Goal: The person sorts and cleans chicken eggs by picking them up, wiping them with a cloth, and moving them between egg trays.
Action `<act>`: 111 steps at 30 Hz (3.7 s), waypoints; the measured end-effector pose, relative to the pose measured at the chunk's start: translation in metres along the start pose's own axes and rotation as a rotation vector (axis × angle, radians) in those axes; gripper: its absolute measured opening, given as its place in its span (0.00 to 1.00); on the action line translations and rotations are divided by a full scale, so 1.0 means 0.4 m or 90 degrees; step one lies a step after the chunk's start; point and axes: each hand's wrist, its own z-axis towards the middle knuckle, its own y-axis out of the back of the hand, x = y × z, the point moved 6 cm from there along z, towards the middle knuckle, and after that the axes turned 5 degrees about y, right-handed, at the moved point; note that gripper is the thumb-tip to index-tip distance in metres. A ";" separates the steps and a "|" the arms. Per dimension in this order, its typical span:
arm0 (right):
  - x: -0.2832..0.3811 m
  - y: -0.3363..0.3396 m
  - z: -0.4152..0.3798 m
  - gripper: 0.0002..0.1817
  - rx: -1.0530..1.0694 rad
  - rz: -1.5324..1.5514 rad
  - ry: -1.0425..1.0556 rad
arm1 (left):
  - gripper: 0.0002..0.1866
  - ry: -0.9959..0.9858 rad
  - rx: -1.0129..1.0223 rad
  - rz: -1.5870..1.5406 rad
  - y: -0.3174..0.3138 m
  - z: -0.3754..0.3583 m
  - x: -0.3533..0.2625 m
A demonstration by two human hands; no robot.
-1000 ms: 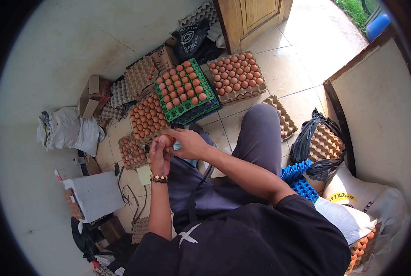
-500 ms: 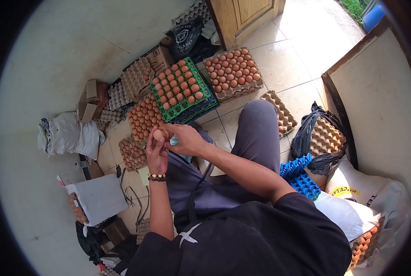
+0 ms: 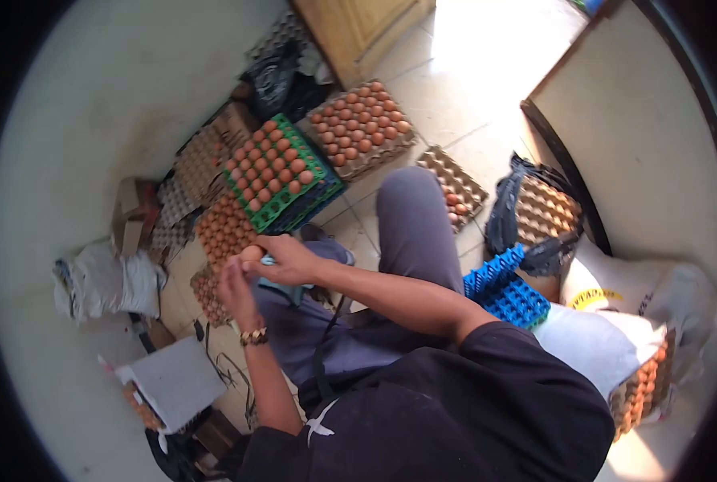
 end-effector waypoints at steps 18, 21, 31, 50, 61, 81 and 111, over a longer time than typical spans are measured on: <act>-0.130 0.057 0.025 0.31 -0.156 0.178 -0.200 | 0.28 -1.388 -0.066 -0.254 -0.025 -0.734 -0.693; -0.138 0.060 0.035 0.27 -0.168 0.163 -0.195 | 0.27 -1.390 -0.066 -0.248 -0.018 -0.745 -0.696; -0.076 0.091 0.044 0.22 -0.195 0.284 -0.156 | 0.25 -1.416 -0.042 -0.219 0.004 -0.753 -0.696; -0.605 0.997 -0.720 0.24 -0.797 -0.083 -0.511 | 0.22 -1.386 0.026 -0.213 -0.116 -0.537 -0.643; -1.006 0.617 -0.909 0.29 -0.236 -0.084 -0.878 | 0.20 -1.256 0.116 0.156 -0.161 -0.178 -0.392; -1.080 0.914 -0.408 0.25 -0.320 -0.639 -0.774 | 0.23 -0.413 0.533 0.656 -0.070 0.168 0.077; -0.643 0.569 0.143 0.26 0.095 -0.480 -0.059 | 0.20 -0.428 0.475 0.587 -0.077 0.174 0.038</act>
